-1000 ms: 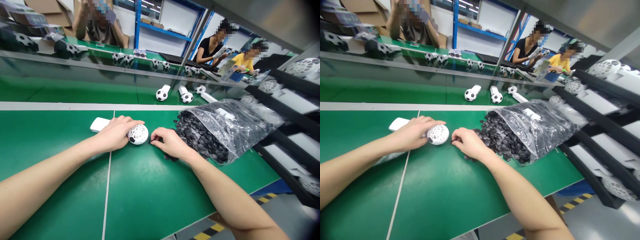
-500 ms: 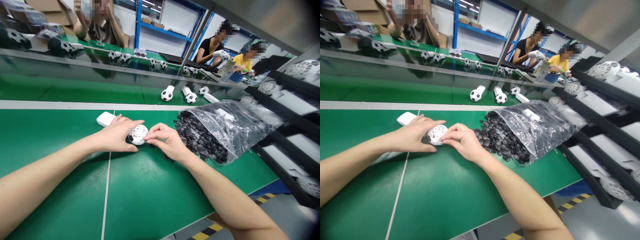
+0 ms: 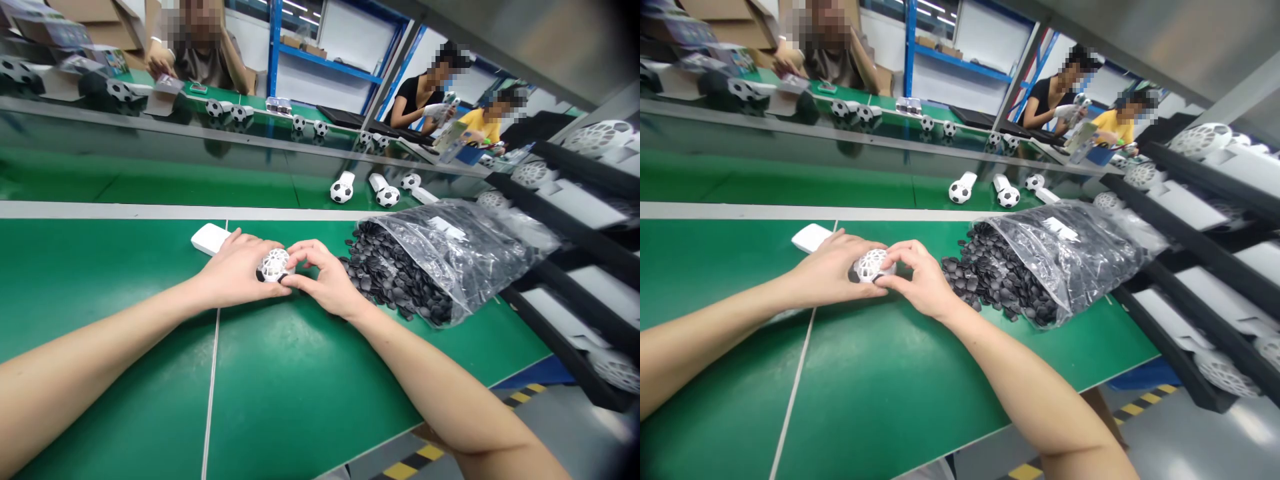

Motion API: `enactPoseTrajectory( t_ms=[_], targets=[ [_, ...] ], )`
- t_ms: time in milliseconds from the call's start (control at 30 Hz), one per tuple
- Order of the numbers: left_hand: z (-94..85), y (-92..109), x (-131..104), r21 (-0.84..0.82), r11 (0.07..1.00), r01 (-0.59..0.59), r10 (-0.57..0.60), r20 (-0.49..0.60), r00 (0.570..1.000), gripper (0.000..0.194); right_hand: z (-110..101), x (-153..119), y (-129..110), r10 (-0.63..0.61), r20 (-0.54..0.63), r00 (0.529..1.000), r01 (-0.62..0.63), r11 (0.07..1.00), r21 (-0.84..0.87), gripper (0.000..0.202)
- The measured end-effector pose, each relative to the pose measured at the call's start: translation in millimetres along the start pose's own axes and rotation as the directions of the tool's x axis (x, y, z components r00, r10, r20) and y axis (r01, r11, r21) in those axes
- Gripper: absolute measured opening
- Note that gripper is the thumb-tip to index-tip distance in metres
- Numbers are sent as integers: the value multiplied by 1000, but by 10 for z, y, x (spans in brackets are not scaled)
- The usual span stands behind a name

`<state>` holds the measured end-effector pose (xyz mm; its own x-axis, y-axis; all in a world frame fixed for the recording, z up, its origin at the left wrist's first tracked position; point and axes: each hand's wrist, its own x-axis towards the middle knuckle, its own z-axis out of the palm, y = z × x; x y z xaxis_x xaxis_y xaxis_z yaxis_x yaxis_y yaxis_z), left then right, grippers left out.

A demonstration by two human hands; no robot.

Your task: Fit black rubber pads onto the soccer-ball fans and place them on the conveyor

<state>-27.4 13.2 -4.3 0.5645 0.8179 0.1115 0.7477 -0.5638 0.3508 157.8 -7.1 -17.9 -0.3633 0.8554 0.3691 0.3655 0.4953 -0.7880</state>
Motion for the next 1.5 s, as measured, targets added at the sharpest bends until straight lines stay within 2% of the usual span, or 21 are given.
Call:
enactPoseTrajectory(
  t_ms=[133, 267, 433, 533, 633, 700, 800, 867, 933, 1000, 1067, 1167, 1267, 1367, 1500],
  targets=[
    [-4, -12, 1, -10, 1000, 4, -4, 10, 1000, 71, 0, 2, -6, -28, 22, 999, 28, 1000, 5, 8],
    [-9, -28, -3, -7, 1000, -10, 10, 16, 1000, 66, 5, -5, 12, -82, 15, 997, 82, 996, -35, 7],
    [-27, 6, -1, -13, 1000, -2, 2, -4, 1000, 60, 55, -19, 49, 43, 67, 997, -45, 999, 28, 27],
    [-52, 40, 1, -15, 1000, -6, 6, 1, 1000, 51, 82, -14, 44, 58, 69, 996, -63, 996, 69, 30],
    [-54, 45, -8, -50, 997, -54, 55, 31, 998, 49, 21, 17, 37, 98, 62, 993, -101, 993, 53, 28],
    [-33, 37, -20, -74, 993, -93, 96, 47, 994, 57, -77, 33, 46, 159, 76, 984, -158, 987, -21, 18],
    [-5, 30, -35, -69, 993, -92, 95, 39, 995, 71, -227, 12, 80, 232, 146, 962, -193, 951, -241, 14],
    [-17, 30, -43, -60, 995, -76, 80, 64, 995, 70, -275, -23, 101, 239, 218, 946, -152, 923, -353, 16],
    [-48, 30, -54, -68, 996, -64, 73, 137, 988, 64, -271, -52, 108, 232, 258, 938, -117, 912, -394, 19],
    [-63, 37, -70, -72, 997, -22, 35, 185, 982, 61, -240, -63, 98, 238, 269, 933, -115, 907, -406, 13],
    [-34, 58, -87, -74, 996, 49, -36, 163, 986, 63, -211, -57, 75, 258, 274, 926, -127, 900, -416, 7],
    [67, 95, -102, -134, 984, 114, -108, 55, 993, 63, -195, -43, 43, 261, 279, 924, -121, 893, -434, 5],
    [115, 88, -92, -226, 973, 54, -51, 20, 999, 54, -202, -45, 34, 261, 272, 926, -121, 889, -441, 7],
    [57, 32, -72, -312, 949, -36, 66, 88, 994, 46, -221, -55, 35, 303, 282, 910, -158, 883, -441, 4],
    [-36, -22, -61, -372, 925, -85, 149, 147, 978, 48, -245, -55, 29, 310, 241, 920, -245, 933, -264, 4]
  ],
)
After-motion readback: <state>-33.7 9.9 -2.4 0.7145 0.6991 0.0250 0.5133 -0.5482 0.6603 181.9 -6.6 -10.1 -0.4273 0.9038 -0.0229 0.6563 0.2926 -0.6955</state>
